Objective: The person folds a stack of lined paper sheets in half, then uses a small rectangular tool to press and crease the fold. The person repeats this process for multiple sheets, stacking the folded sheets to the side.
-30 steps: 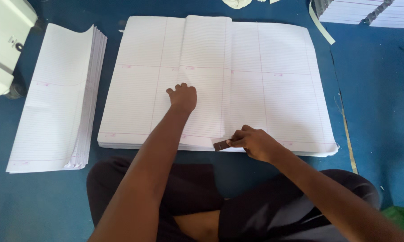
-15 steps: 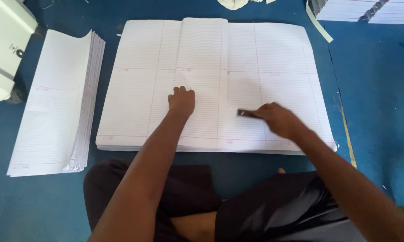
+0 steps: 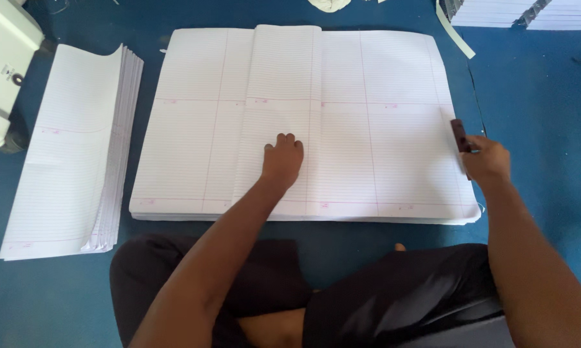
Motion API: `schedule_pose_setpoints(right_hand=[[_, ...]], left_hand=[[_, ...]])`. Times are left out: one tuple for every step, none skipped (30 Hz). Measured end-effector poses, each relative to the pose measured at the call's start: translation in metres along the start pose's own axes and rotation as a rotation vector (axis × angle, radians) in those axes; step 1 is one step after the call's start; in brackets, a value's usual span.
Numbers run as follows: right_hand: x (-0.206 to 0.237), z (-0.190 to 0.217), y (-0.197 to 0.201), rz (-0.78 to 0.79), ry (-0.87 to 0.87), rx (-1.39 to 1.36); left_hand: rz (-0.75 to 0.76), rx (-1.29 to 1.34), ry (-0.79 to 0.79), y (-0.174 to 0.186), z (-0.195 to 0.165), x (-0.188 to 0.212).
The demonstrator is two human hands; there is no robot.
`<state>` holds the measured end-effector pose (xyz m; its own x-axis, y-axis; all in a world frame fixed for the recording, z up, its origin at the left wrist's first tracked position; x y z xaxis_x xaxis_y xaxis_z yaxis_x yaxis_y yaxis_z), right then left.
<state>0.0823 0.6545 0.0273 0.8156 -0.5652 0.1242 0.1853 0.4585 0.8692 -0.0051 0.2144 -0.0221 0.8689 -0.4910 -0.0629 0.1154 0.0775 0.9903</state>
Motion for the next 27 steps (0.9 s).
schedule_pose_setpoints(right_hand=[[-0.002,-0.007,0.001,-0.030,-0.002,0.012],[-0.004,-0.013,0.001,-0.061,-0.002,0.024],[-0.004,-0.023,0.000,-0.059,-0.075,0.004],[-0.002,-0.032,-0.001,-0.056,-0.149,-0.017],[0.000,-0.040,-0.001,-0.053,-0.223,-0.038],[0.000,-0.044,-0.002,-0.051,-0.240,-0.022],[0.001,-0.047,-0.002,-0.048,-0.257,-0.005],[0.001,-0.050,-0.002,-0.047,-0.275,0.012],[0.001,-0.052,-0.004,-0.040,-0.284,0.017],[0.001,-0.053,-0.005,-0.033,-0.292,0.021],[0.001,-0.053,-0.007,-0.025,-0.299,0.026],[0.002,-0.054,-0.008,-0.018,-0.317,0.041],[0.003,-0.054,-0.010,-0.012,-0.334,0.057],[0.004,-0.054,-0.011,-0.007,-0.351,0.074],[0.005,-0.054,-0.014,-0.001,-0.367,0.069],[0.007,-0.054,-0.014,0.005,-0.384,0.064],[0.008,-0.055,-0.015,0.010,-0.401,0.060],[0.008,-0.054,-0.015,0.009,-0.401,0.064],[0.009,-0.054,-0.015,0.009,-0.401,0.068],[0.008,-0.055,-0.016,0.009,-0.401,0.071],[0.007,-0.056,-0.016,0.014,-0.403,0.082],[0.006,-0.058,-0.016,0.019,-0.404,0.092],[0.004,-0.059,-0.016,0.023,-0.405,0.103],[-0.001,-0.056,-0.015,0.021,-0.328,0.163],[-0.005,-0.054,-0.013,0.020,-0.252,0.222],[-0.007,-0.051,-0.012,0.018,-0.176,0.282],[-0.008,-0.052,-0.010,-0.007,-0.188,0.229]], left_hand=[[-0.018,0.028,0.006,0.003,-0.004,-0.001],[-0.037,0.056,0.012,0.007,-0.008,-0.003],[-0.058,0.078,0.014,0.011,-0.012,-0.005],[-0.077,0.100,0.016,0.016,-0.015,-0.008],[-0.097,0.122,0.017,0.021,-0.018,-0.011],[-0.079,0.165,0.039,0.023,-0.020,-0.014],[-0.059,0.209,0.059,0.025,-0.023,-0.018],[-0.040,0.254,0.080,0.028,-0.026,-0.022],[0.020,0.283,0.119,0.027,-0.027,-0.026],[0.080,0.312,0.159,0.026,-0.029,-0.028],[0.141,0.340,0.201,0.025,-0.029,-0.030],[0.163,0.310,0.204,0.026,-0.031,-0.031],[0.186,0.280,0.207,0.026,-0.033,-0.032],[0.208,0.250,0.211,0.026,-0.034,-0.033],[0.204,0.232,0.211,0.025,-0.034,-0.034],[0.200,0.214,0.212,0.025,-0.036,-0.034],[0.196,0.196,0.212,0.025,-0.037,-0.035],[0.212,0.190,0.216,0.023,-0.037,-0.037],[0.229,0.184,0.220,0.022,-0.037,-0.039],[0.246,0.178,0.224,0.021,-0.037,-0.042],[0.237,0.164,0.215,0.021,-0.038,-0.044],[0.228,0.150,0.205,0.021,-0.040,-0.046],[0.218,0.137,0.196,0.021,-0.041,-0.049],[0.232,0.149,0.195,0.019,-0.040,-0.050],[0.246,0.162,0.192,0.017,-0.040,-0.052],[0.261,0.175,0.189,0.015,-0.041,-0.053],[0.214,0.175,0.180,0.016,-0.040,-0.054]])
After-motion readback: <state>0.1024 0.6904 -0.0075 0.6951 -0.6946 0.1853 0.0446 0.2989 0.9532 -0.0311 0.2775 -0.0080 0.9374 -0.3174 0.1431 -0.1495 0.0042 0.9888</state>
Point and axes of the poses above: each hand's wrist, its own x-axis away from the middle knuckle, its own y-axis out of the back of the hand, z = x × y, the point moved 6 cm from there along -x, towards the middle knuckle, and after that the axes turned 4 degrees about -x, right-handed, at the moved point
